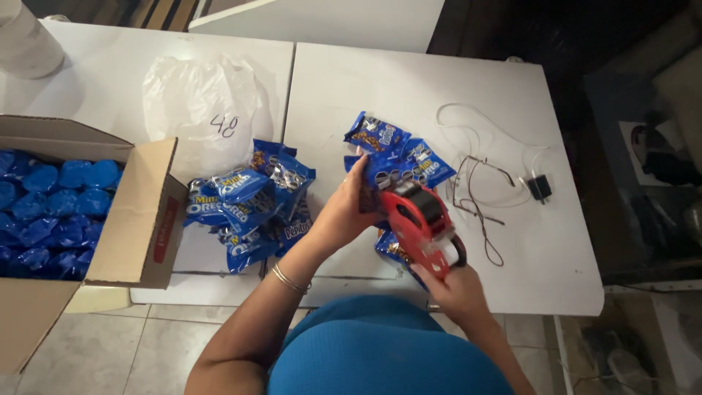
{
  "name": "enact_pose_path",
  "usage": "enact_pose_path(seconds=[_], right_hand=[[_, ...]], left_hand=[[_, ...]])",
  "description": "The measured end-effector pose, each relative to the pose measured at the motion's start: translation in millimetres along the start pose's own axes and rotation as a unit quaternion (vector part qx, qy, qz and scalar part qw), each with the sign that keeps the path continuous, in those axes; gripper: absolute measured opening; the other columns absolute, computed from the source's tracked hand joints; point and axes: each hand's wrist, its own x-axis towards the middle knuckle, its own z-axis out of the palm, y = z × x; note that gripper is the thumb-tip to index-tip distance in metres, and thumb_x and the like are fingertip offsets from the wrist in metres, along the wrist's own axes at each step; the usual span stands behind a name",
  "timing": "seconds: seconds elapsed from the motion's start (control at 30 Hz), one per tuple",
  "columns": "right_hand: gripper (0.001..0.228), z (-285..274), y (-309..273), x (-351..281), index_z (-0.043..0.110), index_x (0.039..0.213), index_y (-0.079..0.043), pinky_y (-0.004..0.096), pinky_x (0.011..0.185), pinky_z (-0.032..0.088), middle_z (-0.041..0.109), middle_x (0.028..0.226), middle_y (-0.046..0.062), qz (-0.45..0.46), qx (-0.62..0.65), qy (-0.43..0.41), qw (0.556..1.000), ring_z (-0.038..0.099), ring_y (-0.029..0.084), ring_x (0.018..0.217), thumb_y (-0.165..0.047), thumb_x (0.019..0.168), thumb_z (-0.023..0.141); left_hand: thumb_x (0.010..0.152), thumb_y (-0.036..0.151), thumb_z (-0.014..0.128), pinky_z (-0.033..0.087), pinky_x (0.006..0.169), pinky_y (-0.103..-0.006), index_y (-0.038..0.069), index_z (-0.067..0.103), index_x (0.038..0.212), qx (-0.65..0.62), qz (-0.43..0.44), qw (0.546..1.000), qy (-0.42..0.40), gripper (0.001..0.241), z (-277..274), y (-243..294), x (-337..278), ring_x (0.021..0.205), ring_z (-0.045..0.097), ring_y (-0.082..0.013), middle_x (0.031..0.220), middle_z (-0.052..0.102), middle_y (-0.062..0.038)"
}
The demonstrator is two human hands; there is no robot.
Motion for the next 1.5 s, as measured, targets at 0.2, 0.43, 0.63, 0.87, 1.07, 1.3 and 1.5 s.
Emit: enact_pose_path(seconds=[0.2,0.43,0.63,0.87,1.07,1.3,1.5], right_hand=[[0.045,-27,2,-11,0.08,0.141,-0.004,0.044,0.104,0.075,0.092,0.129,0.016,0.141,0.204,-0.028,0.968,0.088,0.029,0.126,-0.02,0.099,0.079],[0.03,-25,-4,-11,0.085,0.128,-0.001,0.045,0.102,0.072,0.09,0.124,0.016,0.013,0.208,0.052,0.977,0.086,0.03,0.117,-0.016,0.104,0.074],[0.042,-31,-40,-19,0.081,0.14,-0.002,0.049,0.108,0.069,0.088,0.132,0.017,0.19,0.226,0.032,0.955,0.083,0.033,0.127,-0.016,0.101,0.076],[0.045,-18,-27,-17,0.074,0.145,0.0,0.048,0.104,0.072,0.086,0.133,0.018,0.124,0.286,0.02,0.95,0.084,0.031,0.126,-0.012,0.102,0.076],[0.043,-13,-11,-13,0.077,0.142,-0.001,0.048,0.102,0.074,0.09,0.127,0.016,0.09,0.268,0.006,0.959,0.087,0.029,0.122,-0.016,0.102,0.077],[0.042,-13,-7,-9,0.076,0.142,0.0,0.047,0.106,0.072,0.09,0.128,0.018,0.062,0.273,0.004,0.96,0.086,0.029,0.126,-0.012,0.102,0.075],[0.038,-12,-12,9,0.076,0.14,0.0,0.043,0.101,0.076,0.088,0.126,0.015,-0.08,0.288,0.01,0.954,0.087,0.027,0.12,-0.014,0.104,0.077]], left_hand=[[0.087,0.008,0.1,0.053,0.13,-0.0605,0.006,0.01,0.184,-0.045,-0.084,0.995,-0.023,0.132,-15,16,13,0.166,0.048,-0.0461,0.183,0.039,-0.029],[0.096,0.008,0.087,0.026,0.14,-0.0612,0.005,-0.006,0.186,0.039,-0.06,0.997,0.038,0.13,65,-183,87,0.177,0.012,-0.0611,0.189,0.016,-0.044],[0.097,-0.031,0.049,0.077,0.065,-0.0338,0.008,0.077,0.148,0.275,-0.062,0.958,0.055,0.07,-28,-29,42,0.08,0.084,-0.0265,0.145,0.082,-0.014],[0.098,-0.018,0.057,0.031,0.141,-0.0732,0.023,0.062,0.167,0.452,-0.142,0.864,-0.169,0.08,-145,-83,71,0.176,0.033,-0.0356,0.186,0.047,-0.003],[0.108,0.023,0.08,0.025,0.147,-0.0629,0.017,0.086,0.121,0.393,-0.086,0.903,-0.153,0.016,-168,-54,80,0.171,0.048,-0.0273,0.148,0.082,-0.007],[0.117,0.03,0.07,0.054,0.079,-0.0548,0.01,0.06,0.12,0.239,-0.101,0.965,-0.024,0.023,-177,-43,91,0.093,0.072,-0.0432,0.106,0.079,-0.022],[0.12,0.031,0.062,0.06,0.08,-0.0344,0.009,0.06,0.132,0.017,-0.221,0.975,0.028,0.025,-165,30,56,0.1,0.072,-0.0221,0.123,0.076,-0.011]])
